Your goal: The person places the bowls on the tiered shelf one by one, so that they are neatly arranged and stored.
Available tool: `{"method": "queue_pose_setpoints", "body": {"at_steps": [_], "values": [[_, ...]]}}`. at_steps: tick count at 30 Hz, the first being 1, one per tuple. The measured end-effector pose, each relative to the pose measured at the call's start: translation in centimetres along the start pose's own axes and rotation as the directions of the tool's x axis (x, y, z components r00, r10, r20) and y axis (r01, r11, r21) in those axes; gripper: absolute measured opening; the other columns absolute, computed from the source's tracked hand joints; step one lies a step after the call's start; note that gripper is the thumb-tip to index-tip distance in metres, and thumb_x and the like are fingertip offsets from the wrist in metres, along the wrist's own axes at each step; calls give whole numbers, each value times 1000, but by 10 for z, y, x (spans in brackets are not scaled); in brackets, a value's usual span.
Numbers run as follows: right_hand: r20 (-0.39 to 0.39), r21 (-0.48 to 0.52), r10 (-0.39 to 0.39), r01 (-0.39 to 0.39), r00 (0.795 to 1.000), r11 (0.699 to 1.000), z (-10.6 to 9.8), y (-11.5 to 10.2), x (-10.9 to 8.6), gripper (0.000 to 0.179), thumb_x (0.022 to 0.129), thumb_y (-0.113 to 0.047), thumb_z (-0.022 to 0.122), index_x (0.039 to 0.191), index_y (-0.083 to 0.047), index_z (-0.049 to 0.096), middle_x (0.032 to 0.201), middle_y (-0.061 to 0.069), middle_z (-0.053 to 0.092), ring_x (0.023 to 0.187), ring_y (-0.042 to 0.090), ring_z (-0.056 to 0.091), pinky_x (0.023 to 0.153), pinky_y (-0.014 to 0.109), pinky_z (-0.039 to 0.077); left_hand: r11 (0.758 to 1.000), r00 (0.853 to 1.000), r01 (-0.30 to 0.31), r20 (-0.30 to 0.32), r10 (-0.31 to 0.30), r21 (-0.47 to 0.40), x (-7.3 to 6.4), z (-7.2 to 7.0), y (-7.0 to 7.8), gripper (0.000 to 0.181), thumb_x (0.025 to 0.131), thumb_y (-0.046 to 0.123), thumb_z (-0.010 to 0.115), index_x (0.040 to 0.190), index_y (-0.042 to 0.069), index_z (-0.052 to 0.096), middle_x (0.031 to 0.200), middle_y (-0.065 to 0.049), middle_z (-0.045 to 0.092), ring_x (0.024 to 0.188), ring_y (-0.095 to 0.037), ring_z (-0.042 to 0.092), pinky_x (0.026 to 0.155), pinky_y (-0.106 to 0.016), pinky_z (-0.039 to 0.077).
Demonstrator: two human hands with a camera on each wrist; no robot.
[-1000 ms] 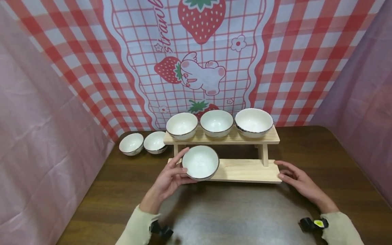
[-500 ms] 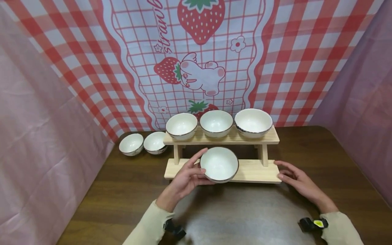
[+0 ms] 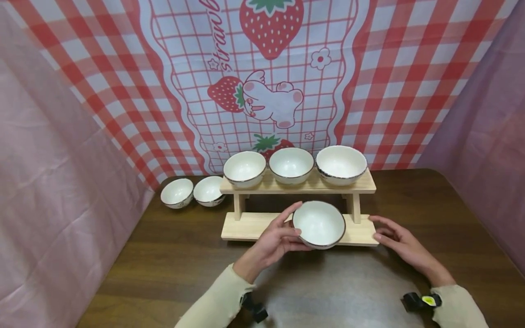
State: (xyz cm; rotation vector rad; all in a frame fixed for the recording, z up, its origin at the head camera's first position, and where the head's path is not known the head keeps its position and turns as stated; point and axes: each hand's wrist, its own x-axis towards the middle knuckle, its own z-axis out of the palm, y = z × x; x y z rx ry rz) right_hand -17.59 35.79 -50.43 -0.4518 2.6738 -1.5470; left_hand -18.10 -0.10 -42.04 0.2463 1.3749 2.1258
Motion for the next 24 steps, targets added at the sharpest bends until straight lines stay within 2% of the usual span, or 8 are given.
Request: {"method": "queue_pose_setpoints", "body": {"at_steps": [8,15,24], "values": [[6,10,3,-3,1000,1000,-1,1,0,47,102,-14,56,145,-1,44,122,-40,49,103,-16,57,80,9,49,1000,1000,1,-14,-1,-7,18,17,-14,70,95,-7,47,157,23,33,149,-24,36,107,-33,61,104,-72,42],[18,18,32,-32,999,999,-1,1,2,46,103,-14,54,146,-1,43,122,-41,46,103,-15,58,80,10,50,1000,1000,-1,-22,0,-30,29,26,-22,70,95,-6,49,155,27,37,153,-21,32,112,-36,59,105,-71,42],[26,5,58,-59,998,998,-3,-1,1,47,104,-16,53,147,-1,42,121,-43,46,102,-16,57,79,11,51,999,999,0,-47,-2,-47,40,33,-30,69,95,-6,49,155,26,38,153,-22,33,114,-36,59,105,-70,42]]}}
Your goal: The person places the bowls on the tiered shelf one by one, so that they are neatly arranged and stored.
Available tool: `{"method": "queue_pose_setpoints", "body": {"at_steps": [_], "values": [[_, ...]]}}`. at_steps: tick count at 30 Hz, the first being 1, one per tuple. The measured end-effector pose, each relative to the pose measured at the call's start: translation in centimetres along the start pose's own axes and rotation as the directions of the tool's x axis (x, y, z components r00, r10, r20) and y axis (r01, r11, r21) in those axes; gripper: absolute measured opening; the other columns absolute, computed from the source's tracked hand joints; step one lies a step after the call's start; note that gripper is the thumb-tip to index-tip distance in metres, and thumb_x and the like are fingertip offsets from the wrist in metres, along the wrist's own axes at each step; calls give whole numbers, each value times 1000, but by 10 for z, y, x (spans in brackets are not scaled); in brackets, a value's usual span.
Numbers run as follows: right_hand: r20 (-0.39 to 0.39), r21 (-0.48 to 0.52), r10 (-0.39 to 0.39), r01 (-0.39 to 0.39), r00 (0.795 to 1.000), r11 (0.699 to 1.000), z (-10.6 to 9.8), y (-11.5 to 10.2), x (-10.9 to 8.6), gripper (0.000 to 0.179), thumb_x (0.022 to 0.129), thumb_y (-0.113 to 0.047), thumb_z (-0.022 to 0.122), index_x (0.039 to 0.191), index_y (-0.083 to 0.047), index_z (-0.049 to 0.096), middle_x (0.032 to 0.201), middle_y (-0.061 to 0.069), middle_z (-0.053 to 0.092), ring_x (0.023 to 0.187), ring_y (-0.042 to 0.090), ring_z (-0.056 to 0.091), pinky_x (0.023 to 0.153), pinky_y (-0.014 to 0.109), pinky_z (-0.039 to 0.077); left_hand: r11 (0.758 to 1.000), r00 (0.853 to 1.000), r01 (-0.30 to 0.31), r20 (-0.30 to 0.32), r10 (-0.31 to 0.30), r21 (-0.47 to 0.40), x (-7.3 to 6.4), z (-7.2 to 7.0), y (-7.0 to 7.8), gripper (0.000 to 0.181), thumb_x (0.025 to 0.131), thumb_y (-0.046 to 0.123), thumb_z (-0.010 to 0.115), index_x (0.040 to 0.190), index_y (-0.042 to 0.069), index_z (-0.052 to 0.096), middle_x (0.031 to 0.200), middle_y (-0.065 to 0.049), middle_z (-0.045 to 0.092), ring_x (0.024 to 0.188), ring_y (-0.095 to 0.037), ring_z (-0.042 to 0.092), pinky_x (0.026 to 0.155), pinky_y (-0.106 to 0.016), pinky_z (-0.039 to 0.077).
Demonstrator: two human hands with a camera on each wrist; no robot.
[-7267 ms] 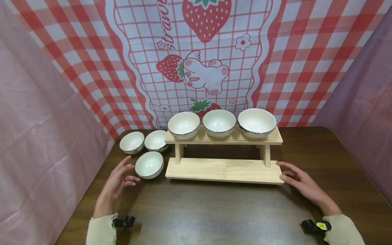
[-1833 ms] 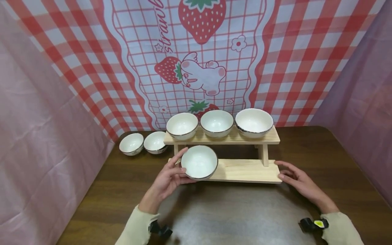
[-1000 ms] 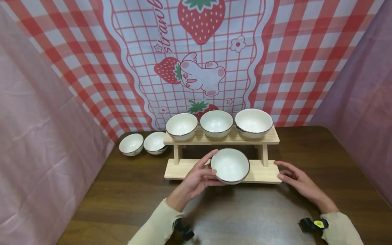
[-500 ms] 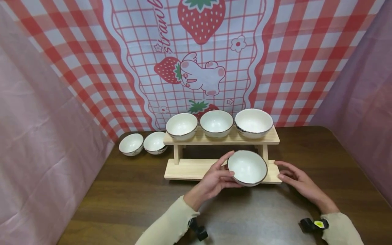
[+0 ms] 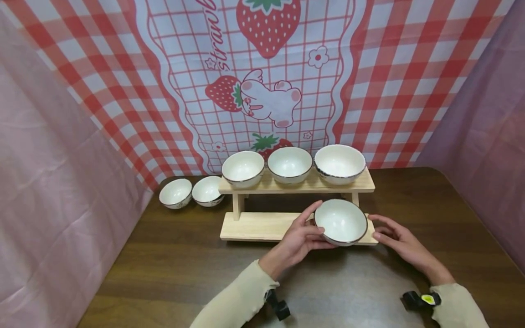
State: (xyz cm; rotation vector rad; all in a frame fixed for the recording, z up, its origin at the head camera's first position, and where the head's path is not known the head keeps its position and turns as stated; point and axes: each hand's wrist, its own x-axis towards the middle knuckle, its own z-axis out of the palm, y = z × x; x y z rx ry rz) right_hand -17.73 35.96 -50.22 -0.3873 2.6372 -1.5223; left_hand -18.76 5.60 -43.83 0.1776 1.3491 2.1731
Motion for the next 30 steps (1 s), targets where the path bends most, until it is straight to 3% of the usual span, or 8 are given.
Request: {"method": "queue_pose_setpoints", "body": {"at_steps": [5,13,17,25,30], "values": [[-5,9,-11,11,1000,1000,1,1,-1,47,103,-15,54,146,0,43,121,-43,46,102,-16,57,80,11,51,1000,1000,-3,-18,2,-13,5,3,-2,70,95,-7,49,155,25,37,154,-22,32,120,-40,58,105,-70,42],[-4,-18,24,-24,1000,1000,-1,0,0,51,103,-24,56,147,-1,42,115,-41,49,100,-13,59,79,13,51,1000,999,-12,-35,11,-8,10,6,-8,72,93,-9,49,156,22,36,148,-22,38,116,-40,59,103,-71,44],[-11,-18,24,-24,1000,1000,-1,0,0,49,103,-21,56,147,-3,43,113,-40,52,99,-14,58,78,13,51,1000,999,-16,-45,16,-16,12,7,-10,72,93,-10,50,156,23,36,146,-22,38,115,-42,59,103,-70,44],[-21,-4,6,-6,1000,1000,0,-1,-1,51,101,-16,58,147,-1,42,113,-41,50,99,-17,55,77,11,49,1000,1000,0,-25,0,-6,16,7,-11,72,95,-6,51,156,27,35,149,-22,35,119,-43,59,104,-68,45],[-29,0,-6,6,1000,1000,0,1,-1,51,101,-14,59,146,0,42,114,-41,50,100,-17,55,77,11,49,1000,1000,5,-1,-5,17,17,5,-11,73,95,-4,51,158,28,31,148,-19,36,112,-40,64,99,-69,48]]}}
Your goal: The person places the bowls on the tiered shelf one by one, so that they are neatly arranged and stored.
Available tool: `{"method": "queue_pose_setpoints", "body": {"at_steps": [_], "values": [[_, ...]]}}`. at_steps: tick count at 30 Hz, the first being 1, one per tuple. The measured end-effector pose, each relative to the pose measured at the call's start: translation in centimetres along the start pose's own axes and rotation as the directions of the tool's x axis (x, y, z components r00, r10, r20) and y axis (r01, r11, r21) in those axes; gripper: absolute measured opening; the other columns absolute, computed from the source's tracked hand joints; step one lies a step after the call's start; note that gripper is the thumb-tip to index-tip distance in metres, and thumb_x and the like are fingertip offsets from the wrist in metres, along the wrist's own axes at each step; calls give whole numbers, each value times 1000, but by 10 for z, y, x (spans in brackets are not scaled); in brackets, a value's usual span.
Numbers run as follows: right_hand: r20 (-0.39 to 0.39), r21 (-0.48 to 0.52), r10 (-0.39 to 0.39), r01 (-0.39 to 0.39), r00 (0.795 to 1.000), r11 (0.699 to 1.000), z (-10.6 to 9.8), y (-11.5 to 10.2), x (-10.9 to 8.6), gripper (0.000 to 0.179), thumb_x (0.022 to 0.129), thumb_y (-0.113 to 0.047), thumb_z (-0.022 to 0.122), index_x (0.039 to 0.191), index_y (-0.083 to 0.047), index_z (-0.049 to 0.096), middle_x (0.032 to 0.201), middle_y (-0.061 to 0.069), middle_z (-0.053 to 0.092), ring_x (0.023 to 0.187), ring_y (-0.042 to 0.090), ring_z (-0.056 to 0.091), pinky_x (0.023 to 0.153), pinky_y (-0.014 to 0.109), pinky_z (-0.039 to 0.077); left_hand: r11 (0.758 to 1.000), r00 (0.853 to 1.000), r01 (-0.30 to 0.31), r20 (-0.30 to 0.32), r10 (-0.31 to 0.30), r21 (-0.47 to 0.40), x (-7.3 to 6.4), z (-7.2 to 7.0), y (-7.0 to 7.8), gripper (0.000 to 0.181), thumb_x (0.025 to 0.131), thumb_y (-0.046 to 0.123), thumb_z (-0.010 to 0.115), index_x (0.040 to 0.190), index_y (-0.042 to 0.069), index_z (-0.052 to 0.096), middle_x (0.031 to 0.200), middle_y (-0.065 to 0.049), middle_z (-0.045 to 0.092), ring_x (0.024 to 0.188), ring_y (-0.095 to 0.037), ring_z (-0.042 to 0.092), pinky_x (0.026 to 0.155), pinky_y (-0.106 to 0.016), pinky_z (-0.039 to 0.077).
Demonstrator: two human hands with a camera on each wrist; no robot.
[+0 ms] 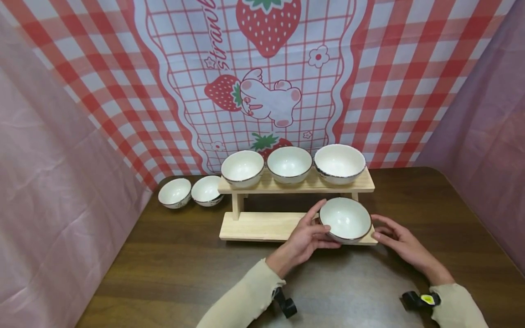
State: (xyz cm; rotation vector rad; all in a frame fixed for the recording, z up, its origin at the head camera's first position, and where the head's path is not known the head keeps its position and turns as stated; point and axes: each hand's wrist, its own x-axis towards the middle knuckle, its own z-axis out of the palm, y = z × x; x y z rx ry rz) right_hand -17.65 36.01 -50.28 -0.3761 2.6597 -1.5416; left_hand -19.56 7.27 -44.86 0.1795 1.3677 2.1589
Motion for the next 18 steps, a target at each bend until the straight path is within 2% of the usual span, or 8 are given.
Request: {"method": "queue_pose_setpoints", "body": {"at_steps": [2,4,7,9,18], "values": [[0,0,-2,2,1000,1000,0,0,1,50,101,-15,59,146,0,42,114,-41,50,100,-17,55,77,11,49,1000,1000,0,8,0,21,0,-1,1,73,95,-2,52,158,28,30,149,-19,35,107,-39,66,97,-68,49],[1,-1,-3,3,1000,1000,0,0,1,51,101,-15,59,146,0,42,115,-42,49,100,-17,55,77,11,49,999,1000,2,17,-3,44,-1,-1,2,73,96,1,52,158,30,29,152,-18,33,106,-48,66,95,-67,51],[2,-5,-5,5,1000,1000,1,0,1,51,101,-15,59,146,0,42,114,-42,49,100,-17,55,77,11,49,997,999,11,34,-14,82,-3,-1,3,73,96,5,52,159,33,26,156,-18,31,112,-62,58,93,-65,53],[2,-8,-2,2,1000,1000,1,-1,1,52,101,-16,59,146,1,41,114,-42,48,100,-17,55,77,11,49,995,999,14,43,-18,98,-3,-2,3,74,96,6,52,159,35,24,158,-19,30,117,-66,51,93,-64,54],[2,-21,10,-10,1000,1000,-1,1,1,52,101,-17,59,147,-3,42,116,-43,46,101,-17,54,77,11,50,994,999,4,39,-9,112,-7,-4,5,77,96,7,51,161,32,19,160,-20,29,119,-63,50,92,-63,55]]}}
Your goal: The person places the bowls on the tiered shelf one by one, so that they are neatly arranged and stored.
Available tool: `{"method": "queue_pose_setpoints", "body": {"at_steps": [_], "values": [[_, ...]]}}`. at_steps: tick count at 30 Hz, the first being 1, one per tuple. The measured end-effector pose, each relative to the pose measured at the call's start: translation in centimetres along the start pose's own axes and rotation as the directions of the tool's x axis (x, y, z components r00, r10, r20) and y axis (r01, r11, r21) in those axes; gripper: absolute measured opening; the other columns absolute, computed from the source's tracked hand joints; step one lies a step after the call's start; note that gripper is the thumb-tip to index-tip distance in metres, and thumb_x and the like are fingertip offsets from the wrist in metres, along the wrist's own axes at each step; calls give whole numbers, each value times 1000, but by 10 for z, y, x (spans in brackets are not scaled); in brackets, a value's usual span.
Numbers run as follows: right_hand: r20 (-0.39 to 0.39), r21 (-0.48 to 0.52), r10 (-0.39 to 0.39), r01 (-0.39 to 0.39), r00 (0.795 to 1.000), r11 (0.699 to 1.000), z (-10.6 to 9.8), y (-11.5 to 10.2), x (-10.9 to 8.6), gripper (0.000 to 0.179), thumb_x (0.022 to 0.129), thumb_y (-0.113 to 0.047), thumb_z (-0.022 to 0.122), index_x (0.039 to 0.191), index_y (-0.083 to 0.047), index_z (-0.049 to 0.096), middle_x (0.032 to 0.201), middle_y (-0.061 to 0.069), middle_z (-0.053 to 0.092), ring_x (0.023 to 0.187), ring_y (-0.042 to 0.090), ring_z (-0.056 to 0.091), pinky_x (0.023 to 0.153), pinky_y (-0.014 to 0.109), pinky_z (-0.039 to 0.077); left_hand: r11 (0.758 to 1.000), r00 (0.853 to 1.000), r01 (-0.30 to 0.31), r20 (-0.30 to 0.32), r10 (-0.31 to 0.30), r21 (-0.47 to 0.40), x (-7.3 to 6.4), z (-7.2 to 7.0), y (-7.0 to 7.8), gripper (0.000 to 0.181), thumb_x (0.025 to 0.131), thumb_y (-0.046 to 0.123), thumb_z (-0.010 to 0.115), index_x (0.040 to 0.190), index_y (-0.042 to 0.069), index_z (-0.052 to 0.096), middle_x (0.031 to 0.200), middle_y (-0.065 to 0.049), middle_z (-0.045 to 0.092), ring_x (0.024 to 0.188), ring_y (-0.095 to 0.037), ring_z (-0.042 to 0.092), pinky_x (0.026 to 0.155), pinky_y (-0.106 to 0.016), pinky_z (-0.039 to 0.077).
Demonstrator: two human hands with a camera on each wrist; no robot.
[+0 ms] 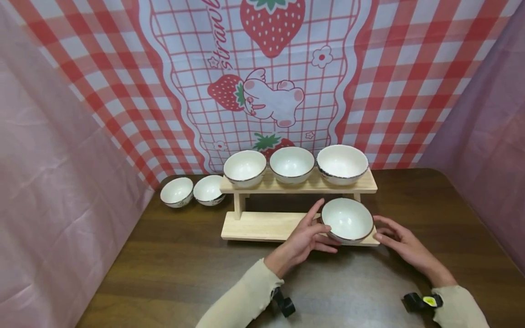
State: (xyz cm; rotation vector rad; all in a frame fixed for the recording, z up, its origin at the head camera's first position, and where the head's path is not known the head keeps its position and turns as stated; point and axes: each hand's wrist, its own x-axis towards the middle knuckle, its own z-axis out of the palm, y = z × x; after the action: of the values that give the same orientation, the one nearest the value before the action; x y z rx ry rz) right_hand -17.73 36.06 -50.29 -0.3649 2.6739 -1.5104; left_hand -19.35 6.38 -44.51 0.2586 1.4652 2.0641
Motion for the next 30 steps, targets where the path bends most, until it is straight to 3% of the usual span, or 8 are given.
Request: {"method": "queue_pose_setpoints", "body": {"at_steps": [8,15,30], "values": [[3,-10,4,-4,1000,1000,-1,1,1,52,101,-16,58,148,-1,41,112,-41,50,100,-17,55,77,11,49,1000,1000,-21,-20,21,19,-5,-6,3,75,98,6,52,161,29,20,160,-24,31,120,-62,52,91,-59,57],[3,12,-22,22,1000,1000,-1,2,1,49,101,-13,57,148,-5,42,112,-40,52,99,-16,57,76,9,49,996,998,-63,-7,63,62,-18,-17,11,72,100,4,46,162,26,16,159,-26,32,119,-60,54,92,-55,58],[7,-5,-6,6,1000,1000,0,0,1,49,102,-16,56,147,-3,42,115,-42,48,99,-17,56,76,12,50,989,995,-97,15,95,111,-54,-57,26,73,101,10,45,163,24,9,161,-27,27,108,-38,71,93,-46,61]]}}
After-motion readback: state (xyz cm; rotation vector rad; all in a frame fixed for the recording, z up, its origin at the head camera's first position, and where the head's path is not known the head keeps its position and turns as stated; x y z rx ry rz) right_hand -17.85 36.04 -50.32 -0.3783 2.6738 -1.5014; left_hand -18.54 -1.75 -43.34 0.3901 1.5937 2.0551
